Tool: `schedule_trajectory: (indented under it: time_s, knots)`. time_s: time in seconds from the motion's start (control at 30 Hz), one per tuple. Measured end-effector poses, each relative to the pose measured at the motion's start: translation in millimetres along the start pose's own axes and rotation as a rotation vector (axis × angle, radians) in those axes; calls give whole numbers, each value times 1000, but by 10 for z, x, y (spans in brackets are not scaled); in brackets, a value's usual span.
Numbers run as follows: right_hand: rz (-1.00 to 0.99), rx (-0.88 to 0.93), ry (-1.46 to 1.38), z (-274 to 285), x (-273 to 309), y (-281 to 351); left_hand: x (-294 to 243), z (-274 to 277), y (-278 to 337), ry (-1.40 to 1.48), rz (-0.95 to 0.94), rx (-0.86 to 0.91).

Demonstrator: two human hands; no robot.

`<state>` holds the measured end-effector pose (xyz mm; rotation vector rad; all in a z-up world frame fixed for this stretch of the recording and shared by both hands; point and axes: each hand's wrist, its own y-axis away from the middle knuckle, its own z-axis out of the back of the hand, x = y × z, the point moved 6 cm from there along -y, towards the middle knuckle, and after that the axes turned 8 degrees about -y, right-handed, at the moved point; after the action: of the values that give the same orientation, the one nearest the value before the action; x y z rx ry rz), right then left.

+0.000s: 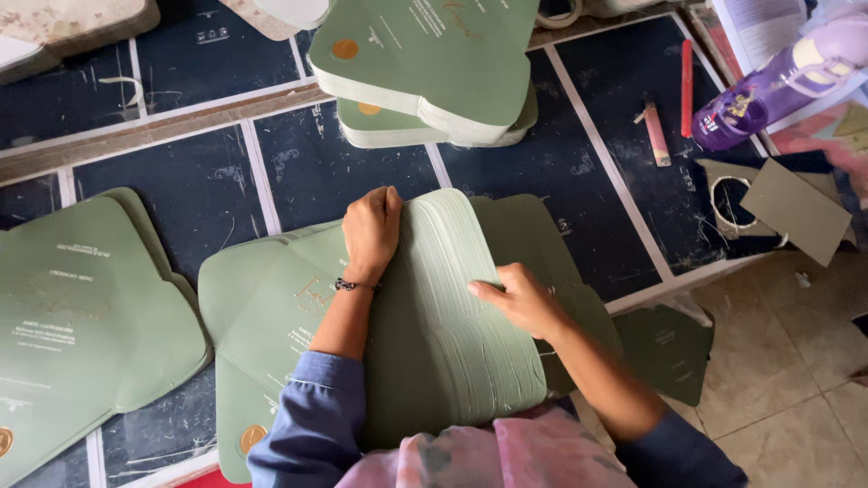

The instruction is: The person is sitting and handling a stack of green, heart-shaped paper items. They repeatedly lift the stack, fan through the edges to separate the sheets, and place them back down on the table.

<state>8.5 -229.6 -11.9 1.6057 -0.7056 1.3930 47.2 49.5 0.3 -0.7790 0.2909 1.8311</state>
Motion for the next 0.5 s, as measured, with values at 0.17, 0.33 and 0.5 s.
schedule_trajectory:
  time_s: [0.17, 0.33, 0.5]
  knots:
    - [139, -145, 643, -171, -44, 3, -5, 109, 92, -127, -61, 4]
    - [136, -108, 312, -65, 139, -105, 33, 125, 102, -87, -22, 20]
    - [279, -162, 607, -179, 208, -40, 150, 48, 110, -175, -35, 33]
